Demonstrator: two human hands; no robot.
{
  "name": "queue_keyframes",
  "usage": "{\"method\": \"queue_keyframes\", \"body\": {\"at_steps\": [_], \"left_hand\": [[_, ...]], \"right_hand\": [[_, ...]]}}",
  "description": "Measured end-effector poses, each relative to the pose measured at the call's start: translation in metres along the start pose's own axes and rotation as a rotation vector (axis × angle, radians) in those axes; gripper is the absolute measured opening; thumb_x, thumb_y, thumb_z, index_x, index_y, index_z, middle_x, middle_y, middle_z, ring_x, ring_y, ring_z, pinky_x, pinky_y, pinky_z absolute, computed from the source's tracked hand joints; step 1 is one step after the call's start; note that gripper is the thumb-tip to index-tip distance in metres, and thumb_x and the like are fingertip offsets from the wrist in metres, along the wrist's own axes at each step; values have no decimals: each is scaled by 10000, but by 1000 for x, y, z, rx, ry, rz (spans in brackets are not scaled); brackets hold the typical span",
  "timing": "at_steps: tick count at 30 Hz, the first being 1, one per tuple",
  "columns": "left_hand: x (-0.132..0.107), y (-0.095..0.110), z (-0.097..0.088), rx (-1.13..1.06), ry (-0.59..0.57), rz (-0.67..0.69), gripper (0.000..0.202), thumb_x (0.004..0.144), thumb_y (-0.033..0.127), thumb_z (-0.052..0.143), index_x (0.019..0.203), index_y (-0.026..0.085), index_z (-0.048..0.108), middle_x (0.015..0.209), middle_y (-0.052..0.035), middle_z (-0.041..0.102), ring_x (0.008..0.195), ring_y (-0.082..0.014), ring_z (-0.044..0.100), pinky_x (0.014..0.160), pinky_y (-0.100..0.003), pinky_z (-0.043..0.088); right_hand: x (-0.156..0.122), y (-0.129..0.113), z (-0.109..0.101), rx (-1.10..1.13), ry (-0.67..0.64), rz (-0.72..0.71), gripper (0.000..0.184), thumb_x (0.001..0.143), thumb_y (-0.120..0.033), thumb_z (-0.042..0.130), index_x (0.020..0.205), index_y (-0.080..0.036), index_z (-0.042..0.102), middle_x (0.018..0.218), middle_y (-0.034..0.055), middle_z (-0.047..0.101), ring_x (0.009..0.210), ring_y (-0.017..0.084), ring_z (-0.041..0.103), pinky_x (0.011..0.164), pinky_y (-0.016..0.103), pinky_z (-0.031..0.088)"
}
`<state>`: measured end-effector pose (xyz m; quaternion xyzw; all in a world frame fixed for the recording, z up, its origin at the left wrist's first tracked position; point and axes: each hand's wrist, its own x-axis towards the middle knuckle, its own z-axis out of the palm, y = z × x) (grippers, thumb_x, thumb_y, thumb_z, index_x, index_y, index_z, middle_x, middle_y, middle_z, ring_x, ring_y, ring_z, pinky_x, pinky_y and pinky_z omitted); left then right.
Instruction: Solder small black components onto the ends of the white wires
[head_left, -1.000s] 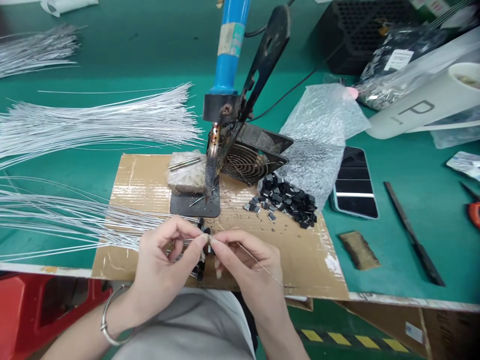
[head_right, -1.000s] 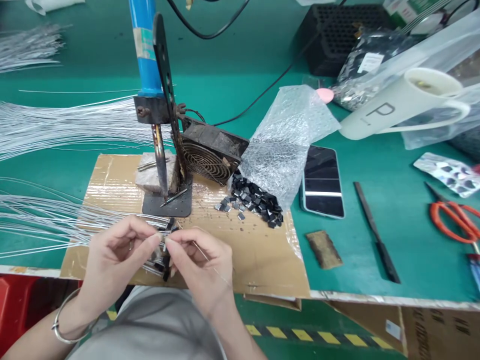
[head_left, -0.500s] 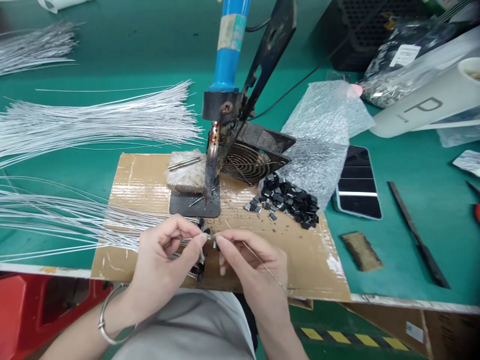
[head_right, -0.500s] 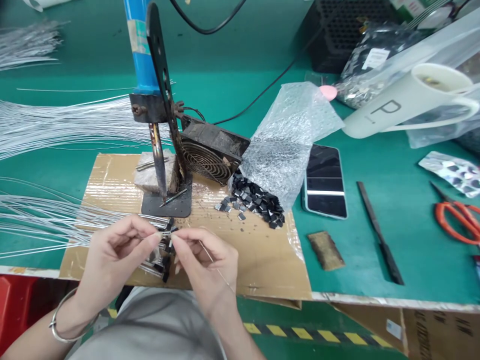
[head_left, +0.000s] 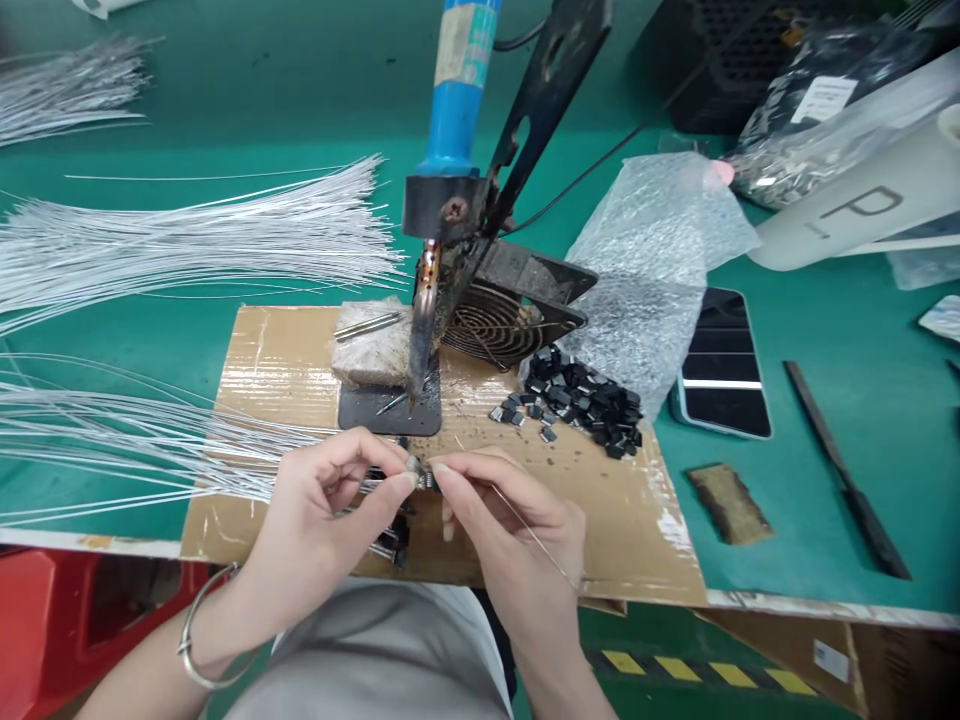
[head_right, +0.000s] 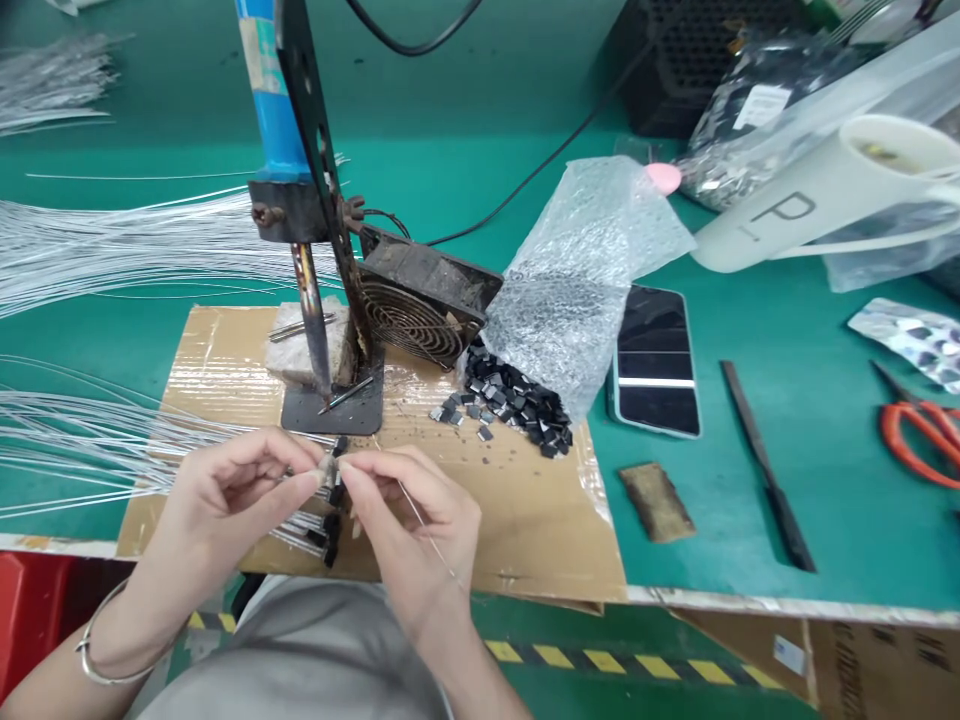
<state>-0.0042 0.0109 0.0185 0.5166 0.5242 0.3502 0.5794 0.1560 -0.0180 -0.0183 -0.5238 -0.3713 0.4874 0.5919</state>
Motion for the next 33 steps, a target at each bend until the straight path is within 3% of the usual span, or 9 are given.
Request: {"method": "queue_keyframes", "body": {"at_steps": [12, 33], "left_hand": [[0, 1, 0, 128, 21, 23, 136, 945, 217, 687, 815, 198, 718, 882, -39, 768, 736, -153, 692, 588, -237, 482], [3, 5, 1, 110, 19, 26, 157, 926, 169, 689, 778, 209, 723, 864, -40, 756, 823, -167, 713, 646, -231, 527]], "right_hand": [[0, -4, 1, -90, -11, -20, 147, 898, -167, 771, 878, -290, 849, 722, -21, 731, 485, 77, 566, 439, 188, 444], [0, -3, 1, -131, -11, -33, 148, 894, -169, 776, 898, -293, 856, 726, -10, 744, 494, 92, 583, 437, 207, 456]]}}
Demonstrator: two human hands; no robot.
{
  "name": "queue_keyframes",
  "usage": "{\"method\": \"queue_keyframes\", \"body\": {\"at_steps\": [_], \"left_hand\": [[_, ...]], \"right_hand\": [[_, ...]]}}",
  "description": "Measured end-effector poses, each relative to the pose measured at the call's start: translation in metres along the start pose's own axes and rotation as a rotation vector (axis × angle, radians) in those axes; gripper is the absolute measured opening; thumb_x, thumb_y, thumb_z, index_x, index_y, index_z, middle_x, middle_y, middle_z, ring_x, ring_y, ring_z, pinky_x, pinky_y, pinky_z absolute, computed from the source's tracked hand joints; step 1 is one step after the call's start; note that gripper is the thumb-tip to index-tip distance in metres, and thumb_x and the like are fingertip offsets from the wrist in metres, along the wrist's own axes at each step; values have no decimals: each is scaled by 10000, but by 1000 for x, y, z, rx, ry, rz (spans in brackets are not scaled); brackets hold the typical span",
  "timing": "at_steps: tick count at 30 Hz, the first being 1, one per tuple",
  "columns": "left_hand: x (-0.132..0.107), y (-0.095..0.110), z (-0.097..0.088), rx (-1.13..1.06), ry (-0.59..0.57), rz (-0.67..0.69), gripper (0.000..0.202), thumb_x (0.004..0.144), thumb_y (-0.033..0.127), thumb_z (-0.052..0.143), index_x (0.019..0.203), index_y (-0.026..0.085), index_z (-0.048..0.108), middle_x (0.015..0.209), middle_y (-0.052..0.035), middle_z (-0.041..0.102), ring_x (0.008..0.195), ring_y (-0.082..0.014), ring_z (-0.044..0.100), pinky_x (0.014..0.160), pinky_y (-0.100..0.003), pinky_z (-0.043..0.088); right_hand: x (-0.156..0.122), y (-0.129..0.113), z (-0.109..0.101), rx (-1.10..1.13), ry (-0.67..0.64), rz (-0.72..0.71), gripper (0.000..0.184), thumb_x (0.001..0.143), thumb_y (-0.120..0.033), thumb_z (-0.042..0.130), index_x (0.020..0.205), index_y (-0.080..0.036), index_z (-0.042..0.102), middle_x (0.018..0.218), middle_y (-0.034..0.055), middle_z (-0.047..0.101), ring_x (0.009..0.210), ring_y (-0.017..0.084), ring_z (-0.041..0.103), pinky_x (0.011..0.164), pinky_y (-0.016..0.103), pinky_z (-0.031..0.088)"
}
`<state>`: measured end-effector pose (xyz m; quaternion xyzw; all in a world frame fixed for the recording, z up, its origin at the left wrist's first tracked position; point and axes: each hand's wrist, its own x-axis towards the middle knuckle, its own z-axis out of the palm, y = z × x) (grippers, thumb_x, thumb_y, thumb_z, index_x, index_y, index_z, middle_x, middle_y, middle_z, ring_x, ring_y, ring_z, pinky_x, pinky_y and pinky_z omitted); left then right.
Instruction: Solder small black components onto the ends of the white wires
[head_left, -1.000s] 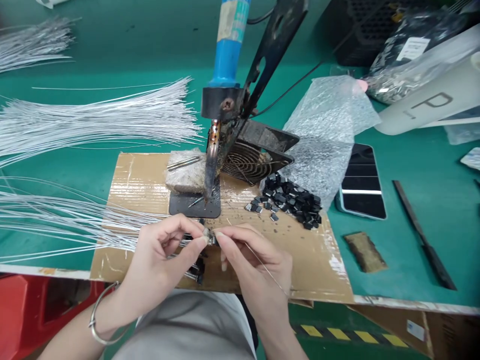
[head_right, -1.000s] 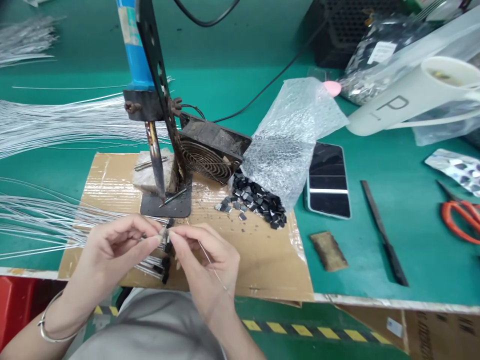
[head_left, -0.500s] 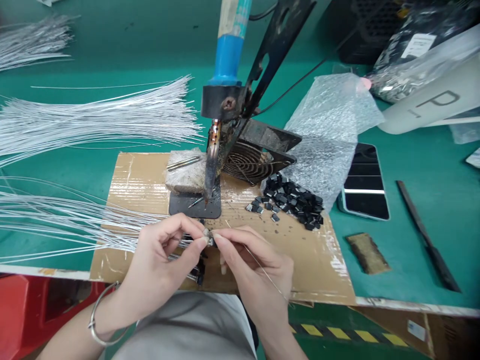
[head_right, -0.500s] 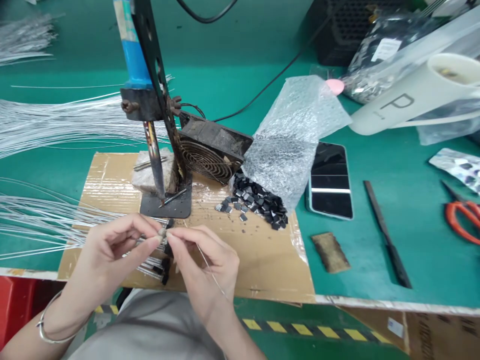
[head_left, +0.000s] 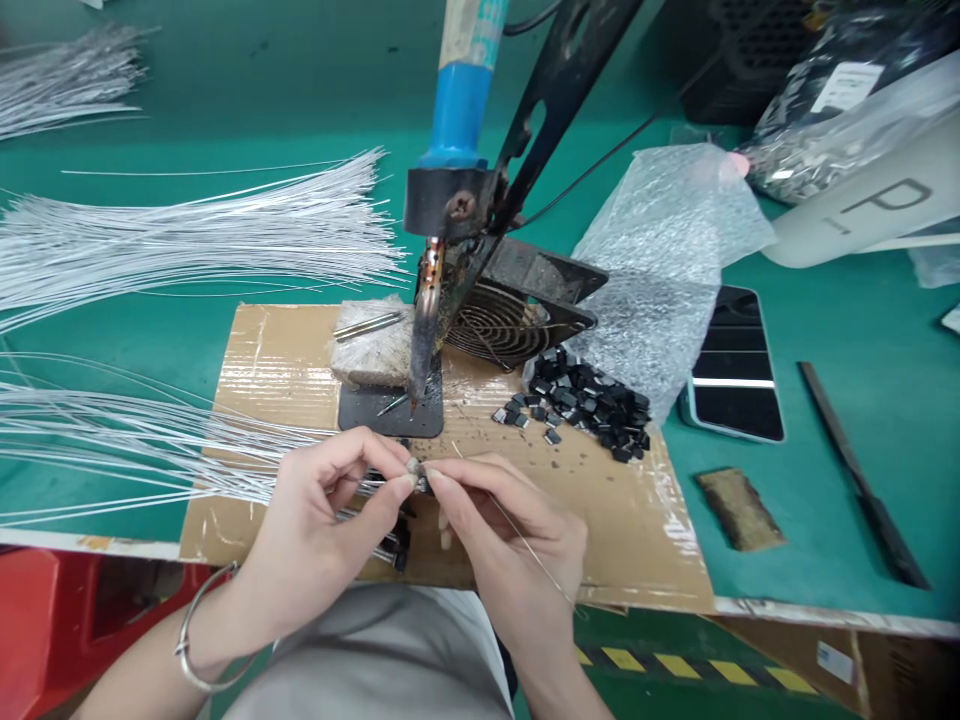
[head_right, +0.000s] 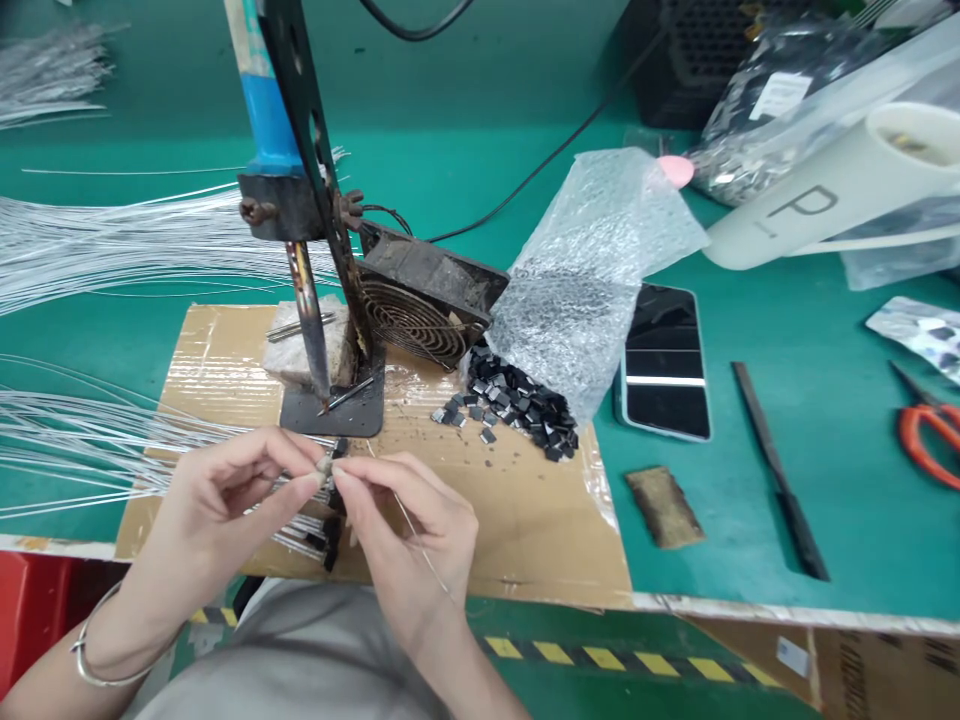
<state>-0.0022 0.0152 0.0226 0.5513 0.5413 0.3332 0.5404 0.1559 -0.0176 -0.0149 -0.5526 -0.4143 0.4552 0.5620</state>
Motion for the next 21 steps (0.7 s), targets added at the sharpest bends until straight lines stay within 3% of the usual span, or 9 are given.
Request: {"method": "queue_keyframes", "body": {"at_steps": [9, 17, 21], "left_hand": [[-1, -1, 0, 11, -6, 14, 150, 923, 156, 687, 785, 207, 720, 860, -39, 754, 843, -166, 719, 653, -226, 529], [1, 1, 2, 49, 4, -12, 143, 911, 176, 669, 775, 200, 707, 874, -56, 763, 821, -181, 723, 588, -240, 501], [5, 3, 3, 61, 3, -22, 125, 879, 177, 666, 760, 194, 699, 853, -57, 759, 807, -190, 724, 575, -243, 491]], "right_hand": [[-1, 1, 1, 1, 4, -14, 182, 896, -155, 776, 910, -315, 860, 738, -20, 746, 506, 78, 581, 450, 187, 458], [-3, 7, -1, -52, 17, -36, 107, 925, -215, 767, 922, -287, 846, 750, -4, 720, 496, 98, 550, 460, 231, 470], [-4, 6, -6, -146, -29, -103, 262, 1061, -277, 551, 1132, -295, 803, 802, 3, 637, 596, 125, 564, 551, 265, 489]]}}
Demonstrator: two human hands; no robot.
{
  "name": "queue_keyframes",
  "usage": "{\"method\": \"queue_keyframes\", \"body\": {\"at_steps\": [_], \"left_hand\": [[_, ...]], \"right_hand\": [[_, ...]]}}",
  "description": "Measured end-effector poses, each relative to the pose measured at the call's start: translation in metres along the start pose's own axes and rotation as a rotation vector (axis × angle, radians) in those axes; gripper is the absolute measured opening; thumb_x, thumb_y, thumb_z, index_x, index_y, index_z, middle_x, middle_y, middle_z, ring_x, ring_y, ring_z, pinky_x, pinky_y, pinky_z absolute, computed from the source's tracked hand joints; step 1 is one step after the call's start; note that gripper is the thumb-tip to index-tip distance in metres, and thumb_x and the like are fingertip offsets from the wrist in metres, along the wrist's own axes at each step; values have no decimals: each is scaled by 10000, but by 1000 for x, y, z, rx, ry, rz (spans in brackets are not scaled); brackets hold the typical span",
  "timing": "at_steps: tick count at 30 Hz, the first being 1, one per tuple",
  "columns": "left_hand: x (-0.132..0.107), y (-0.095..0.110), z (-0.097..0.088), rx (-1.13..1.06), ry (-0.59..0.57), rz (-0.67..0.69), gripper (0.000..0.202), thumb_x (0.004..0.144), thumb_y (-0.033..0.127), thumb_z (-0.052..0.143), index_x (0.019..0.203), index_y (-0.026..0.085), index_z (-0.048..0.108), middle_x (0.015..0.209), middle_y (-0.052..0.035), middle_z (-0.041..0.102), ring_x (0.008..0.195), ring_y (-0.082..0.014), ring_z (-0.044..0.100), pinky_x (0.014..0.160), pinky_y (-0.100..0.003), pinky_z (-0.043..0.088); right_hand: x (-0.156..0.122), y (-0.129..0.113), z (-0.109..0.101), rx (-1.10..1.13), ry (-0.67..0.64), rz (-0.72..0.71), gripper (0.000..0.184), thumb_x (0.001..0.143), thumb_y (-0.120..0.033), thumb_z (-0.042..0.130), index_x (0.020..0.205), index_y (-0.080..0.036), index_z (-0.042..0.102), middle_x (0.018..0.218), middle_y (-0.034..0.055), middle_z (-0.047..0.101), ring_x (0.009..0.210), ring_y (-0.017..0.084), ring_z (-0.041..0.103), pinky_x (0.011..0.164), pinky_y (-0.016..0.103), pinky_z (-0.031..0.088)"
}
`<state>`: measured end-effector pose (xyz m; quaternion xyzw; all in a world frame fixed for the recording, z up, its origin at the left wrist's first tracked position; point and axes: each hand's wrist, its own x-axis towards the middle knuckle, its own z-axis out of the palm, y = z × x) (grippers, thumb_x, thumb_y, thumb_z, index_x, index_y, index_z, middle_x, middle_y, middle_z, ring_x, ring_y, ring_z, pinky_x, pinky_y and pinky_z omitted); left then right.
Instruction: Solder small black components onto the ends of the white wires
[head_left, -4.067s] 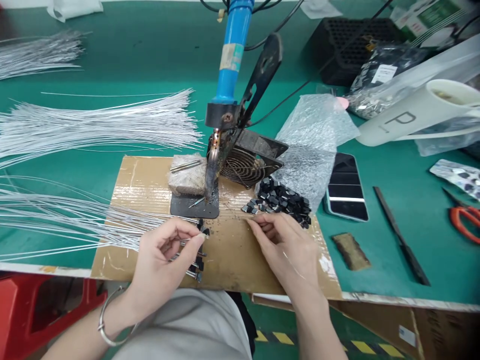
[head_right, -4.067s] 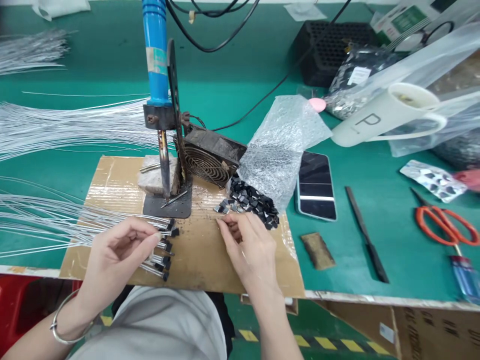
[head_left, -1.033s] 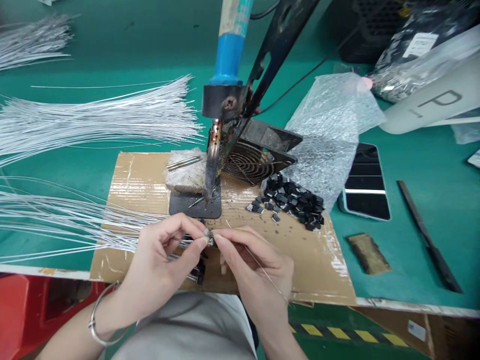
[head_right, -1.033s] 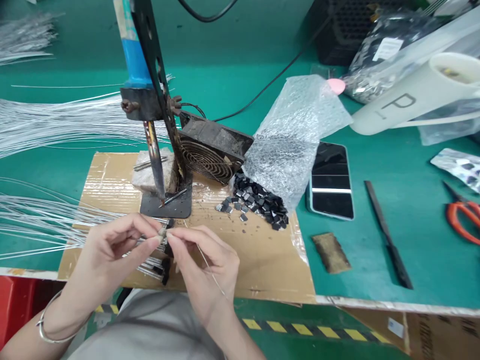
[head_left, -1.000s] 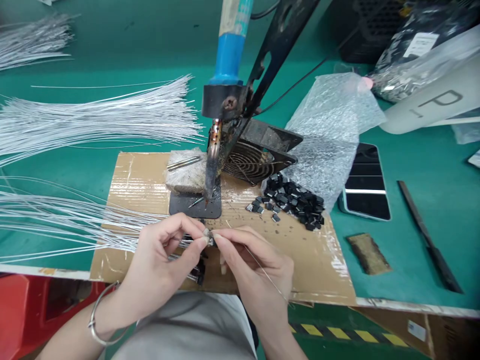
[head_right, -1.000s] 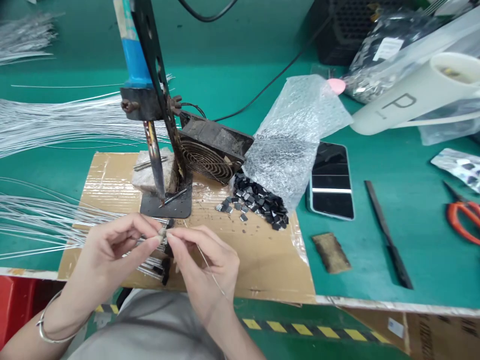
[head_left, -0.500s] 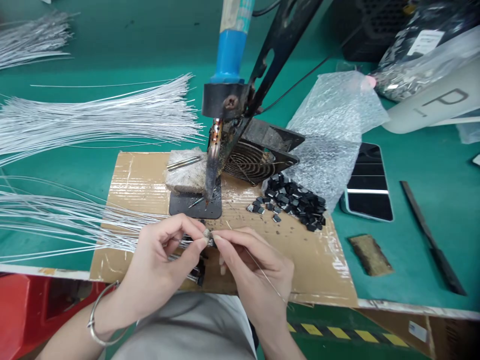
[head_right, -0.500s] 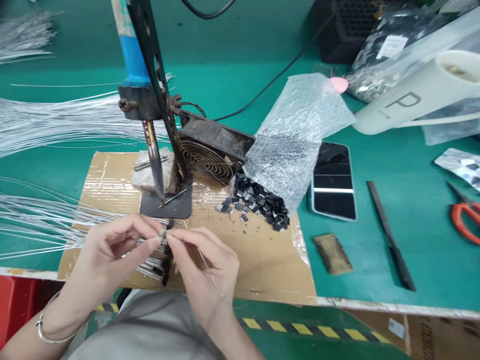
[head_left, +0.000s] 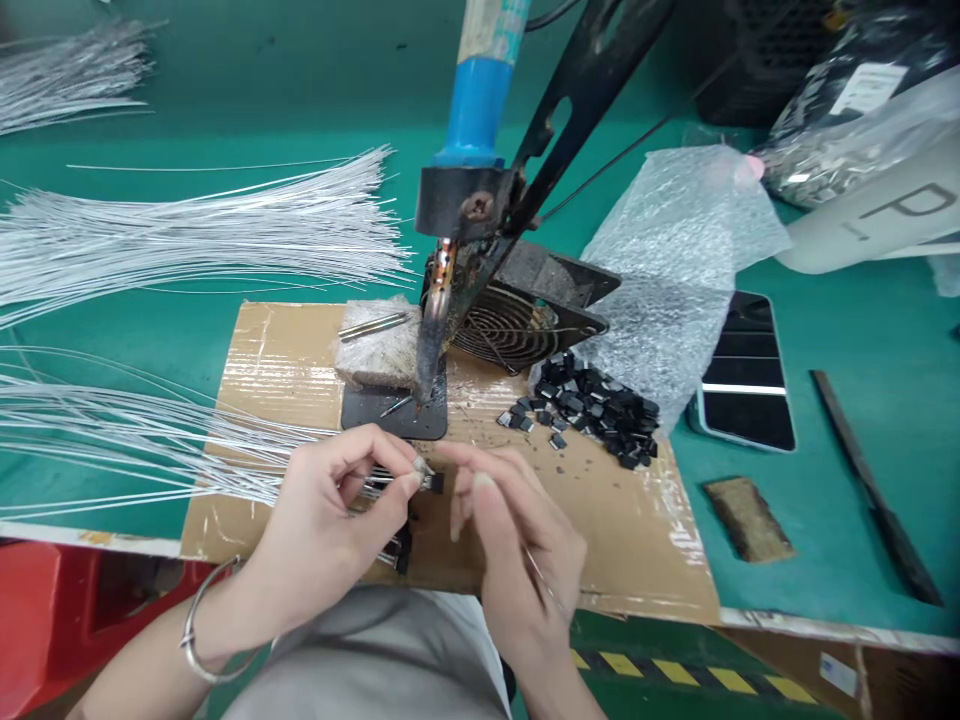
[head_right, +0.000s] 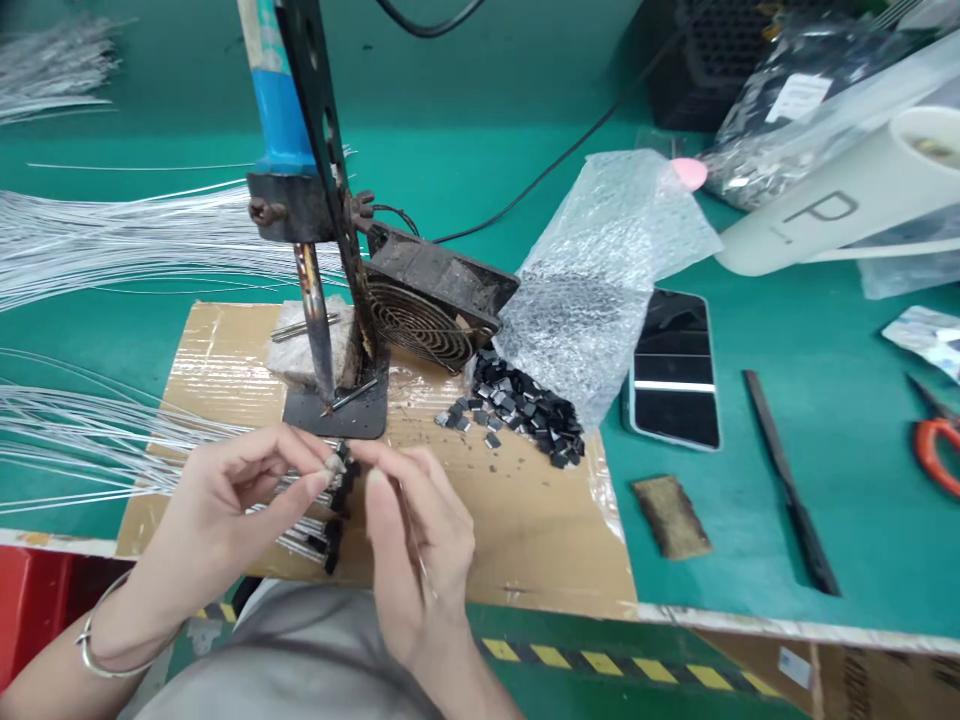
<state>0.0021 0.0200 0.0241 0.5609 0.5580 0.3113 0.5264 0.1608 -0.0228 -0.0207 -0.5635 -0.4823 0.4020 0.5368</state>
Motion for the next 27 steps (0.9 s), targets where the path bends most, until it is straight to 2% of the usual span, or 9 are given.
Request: {"method": "queue_keyframes", "body": {"at_steps": [3, 6, 9, 11, 13, 15, 17, 20, 27], "left_hand": [[3, 0, 0, 8, 14, -8, 110, 870, 186, 669, 765, 189, 701, 870, -57, 762, 760, -176, 714, 568, -244, 478], [6, -1, -1, 18, 25, -16, 108, 863, 185, 670, 758, 182, 696, 871, -55, 760, 718, -162, 702, 554, -243, 458], [8, -2, -2, 23, 52, -6, 111, 853, 188, 677, 743, 182, 690, 859, -48, 760, 695, -150, 689, 570, -242, 467], [10, -2, -3, 22, 69, -8, 109, 852, 191, 679, 743, 185, 689, 867, -49, 767, 707, -152, 694, 584, -243, 478], [11, -2, -4, 25, 75, -14, 106, 853, 194, 678, 748, 187, 689, 884, -53, 774, 725, -160, 704, 578, -245, 472], [13, -3, -4, 31, 75, -16, 101, 854, 197, 675, 754, 189, 692, 894, -55, 776, 729, -165, 709, 556, -247, 452], [15, -3, -5, 37, 76, -9, 104, 857, 200, 669, 757, 191, 695, 892, -53, 774, 727, -164, 706, 548, -251, 440], [18, -2, -5, 45, 79, -1, 108, 861, 206, 661, 762, 189, 699, 875, -52, 773, 708, -162, 695, 535, -257, 422], [21, 3, -5, 75, 64, -25, 135, 882, 237, 643, 772, 179, 696, 896, -72, 781, 745, -190, 714, 567, -282, 436]], "right_hand": [[-1, -1, -4, -13, -27, 22, 394, 1119, -280, 365, 1260, -306, 732, 781, -15, 574, 608, 130, 535, 561, 268, 460], [-3, 0, -6, -1, 18, 67, 307, 1114, -274, 396, 1324, -307, 617, 757, -44, 607, 586, 128, 513, 558, 262, 424], [-2, -1, -6, -48, 57, 19, 177, 1093, -269, 430, 1053, -265, 602, 749, -38, 567, 628, 138, 493, 587, 275, 392], [1, -3, -7, -87, 50, 1, 274, 1084, -254, 425, 825, -240, 514, 742, -25, 495, 647, 147, 456, 599, 290, 369], [5, -6, -9, -125, 31, -17, 323, 1076, -227, 414, 756, -233, 456, 758, -11, 483, 687, 159, 464, 626, 299, 380], [8, -8, -10, -153, -3, -54, 287, 1057, -198, 448, 774, -232, 484, 865, 18, 581, 799, 171, 556, 706, 305, 447], [10, -9, -11, -136, -39, -91, 221, 1022, -156, 519, 816, -232, 536, 1074, 49, 677, 998, 198, 647, 860, 338, 514], [10, -10, -8, -39, -59, -93, 177, 978, -95, 600, 870, -235, 589, 1248, 65, 725, 1171, 228, 693, 1015, 390, 539], [9, -17, 5, 19, 56, 17, 178, 974, -160, 653, 816, -241, 639, 1137, 52, 818, 1021, 184, 790, 910, 287, 622]]}}
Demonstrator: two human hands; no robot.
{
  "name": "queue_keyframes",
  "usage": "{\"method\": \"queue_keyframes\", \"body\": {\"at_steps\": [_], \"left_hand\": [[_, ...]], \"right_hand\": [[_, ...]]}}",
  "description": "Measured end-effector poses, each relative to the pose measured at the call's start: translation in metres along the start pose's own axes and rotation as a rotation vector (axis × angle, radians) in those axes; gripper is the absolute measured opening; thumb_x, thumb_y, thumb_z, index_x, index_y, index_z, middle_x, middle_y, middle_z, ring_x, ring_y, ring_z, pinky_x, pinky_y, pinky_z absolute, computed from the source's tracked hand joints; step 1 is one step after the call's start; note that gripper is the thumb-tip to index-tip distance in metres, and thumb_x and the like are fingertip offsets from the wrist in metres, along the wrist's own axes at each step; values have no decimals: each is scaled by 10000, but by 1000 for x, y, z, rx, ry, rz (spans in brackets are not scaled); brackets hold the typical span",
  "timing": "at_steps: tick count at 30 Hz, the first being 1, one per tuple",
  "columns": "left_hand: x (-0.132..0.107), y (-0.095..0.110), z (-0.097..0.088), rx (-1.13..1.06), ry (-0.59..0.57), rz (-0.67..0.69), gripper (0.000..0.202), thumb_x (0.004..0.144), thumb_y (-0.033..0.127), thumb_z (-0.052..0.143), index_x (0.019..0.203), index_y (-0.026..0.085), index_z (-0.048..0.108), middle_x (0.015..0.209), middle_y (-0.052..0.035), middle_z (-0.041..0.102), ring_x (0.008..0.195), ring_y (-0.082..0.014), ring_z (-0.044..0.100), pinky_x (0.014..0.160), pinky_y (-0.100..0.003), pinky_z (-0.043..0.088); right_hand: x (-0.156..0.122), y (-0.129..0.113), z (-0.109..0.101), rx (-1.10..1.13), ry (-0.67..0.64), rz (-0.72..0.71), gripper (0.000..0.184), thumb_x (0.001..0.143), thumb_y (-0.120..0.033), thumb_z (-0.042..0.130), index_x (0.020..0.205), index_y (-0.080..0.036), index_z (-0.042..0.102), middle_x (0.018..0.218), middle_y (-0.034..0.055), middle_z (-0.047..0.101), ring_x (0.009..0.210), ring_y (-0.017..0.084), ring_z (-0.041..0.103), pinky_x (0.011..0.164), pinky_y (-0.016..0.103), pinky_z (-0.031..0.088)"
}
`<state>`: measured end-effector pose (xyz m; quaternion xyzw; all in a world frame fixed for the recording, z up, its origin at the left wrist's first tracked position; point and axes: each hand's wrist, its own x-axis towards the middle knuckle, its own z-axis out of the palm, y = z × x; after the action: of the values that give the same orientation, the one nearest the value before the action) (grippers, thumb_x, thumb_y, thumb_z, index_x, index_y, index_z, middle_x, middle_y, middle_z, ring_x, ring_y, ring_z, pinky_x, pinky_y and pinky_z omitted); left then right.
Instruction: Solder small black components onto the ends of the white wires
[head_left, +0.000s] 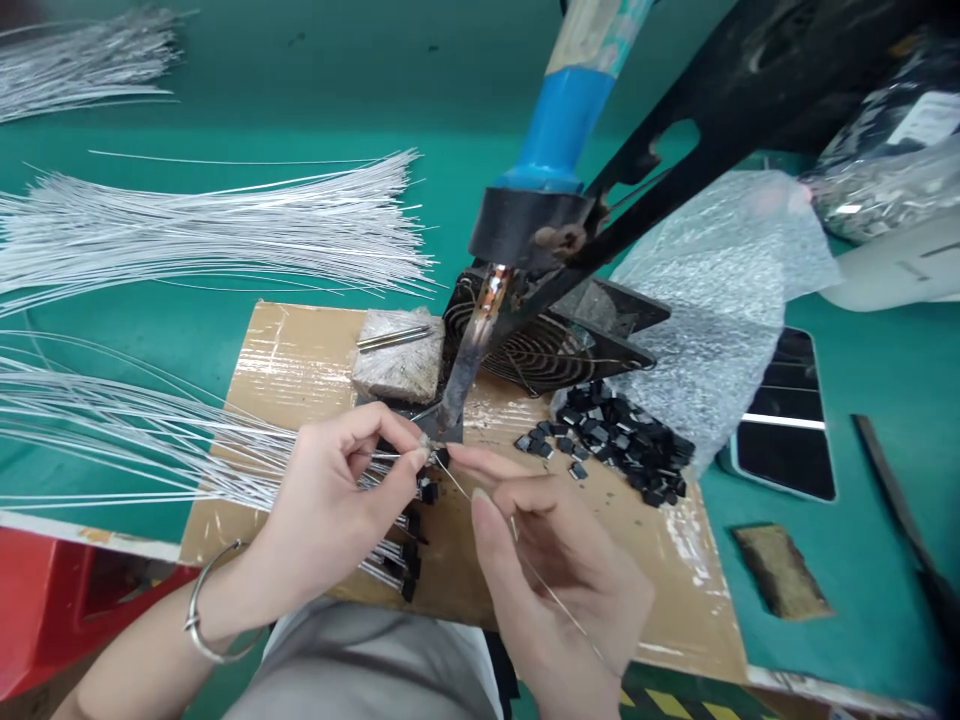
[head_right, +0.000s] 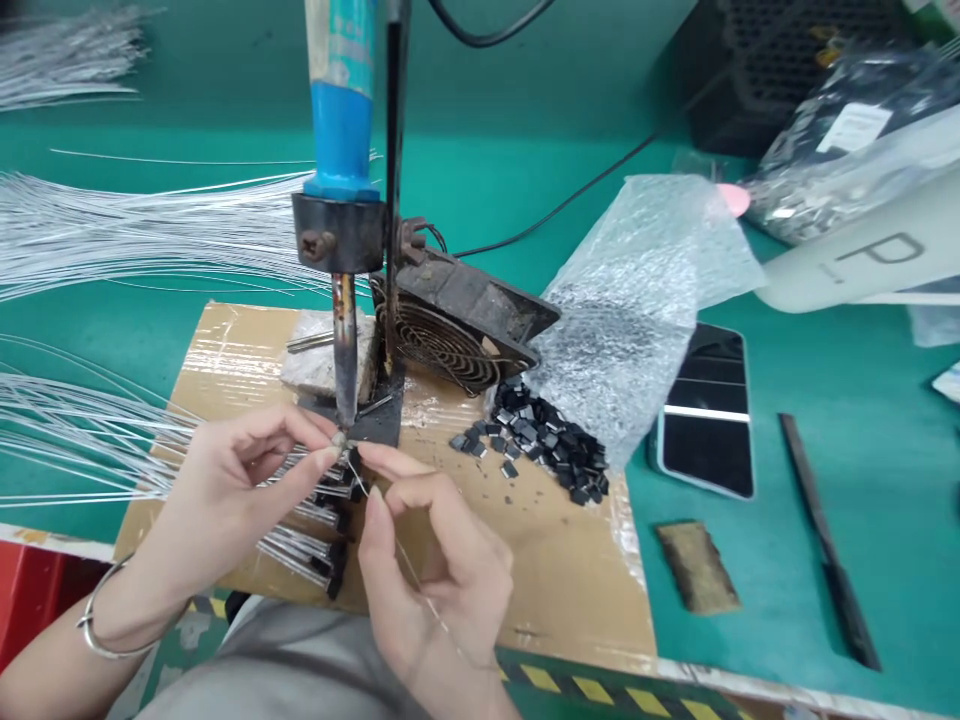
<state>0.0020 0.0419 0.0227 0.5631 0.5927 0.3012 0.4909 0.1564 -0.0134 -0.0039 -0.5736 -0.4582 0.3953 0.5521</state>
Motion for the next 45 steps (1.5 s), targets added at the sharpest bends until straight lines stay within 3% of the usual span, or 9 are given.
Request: {"method": "queue_keyframes", "body": {"at_steps": [9, 15, 24, 31, 38, 45], "left_hand": [[4, 5, -1, 8, 4, -4, 111, 859, 230, 649, 774, 180, 698, 900, -75, 786, 785, -208, 727, 582, -290, 442], [10, 8, 0, 12, 30, -14, 110, 837, 233, 641, 756, 180, 692, 868, -78, 779, 755, -200, 704, 556, -280, 410], [12, 13, 0, 24, 61, -26, 110, 813, 245, 643, 737, 183, 692, 903, -101, 786, 764, -215, 701, 551, -282, 407], [11, 15, 0, -2, 56, -8, 93, 818, 208, 644, 734, 189, 681, 877, -58, 786, 767, -190, 696, 554, -273, 403], [11, 16, -1, -7, 51, -6, 88, 817, 195, 653, 734, 188, 682, 870, -48, 783, 755, -180, 692, 561, -270, 412], [13, 16, -1, -10, 63, 8, 92, 815, 173, 661, 728, 188, 689, 855, -44, 784, 722, -166, 677, 539, -265, 400]], "right_hand": [[13, 6, -6, 27, -80, -12, 195, 942, -114, 672, 805, -245, 626, 1134, 4, 832, 1063, 142, 793, 980, 229, 610], [15, 5, -3, 41, -62, 6, 194, 936, -115, 674, 796, -240, 625, 1137, 22, 834, 1074, 168, 795, 975, 278, 634], [17, 6, -3, 40, -53, -36, 214, 942, -93, 656, 788, -237, 618, 1135, 3, 838, 1073, 141, 797, 963, 223, 625], [18, 3, -2, 37, -43, -32, 214, 943, -91, 652, 791, -239, 627, 1145, -2, 836, 1053, 139, 800, 952, 222, 629], [17, 2, -1, 77, -30, -22, 207, 950, -107, 660, 787, -233, 637, 1143, 17, 836, 1057, 149, 799, 961, 239, 628], [17, 1, -1, 90, -20, 9, 200, 938, -107, 673, 782, -228, 640, 1139, 62, 836, 1054, 210, 806, 940, 330, 659]]}}
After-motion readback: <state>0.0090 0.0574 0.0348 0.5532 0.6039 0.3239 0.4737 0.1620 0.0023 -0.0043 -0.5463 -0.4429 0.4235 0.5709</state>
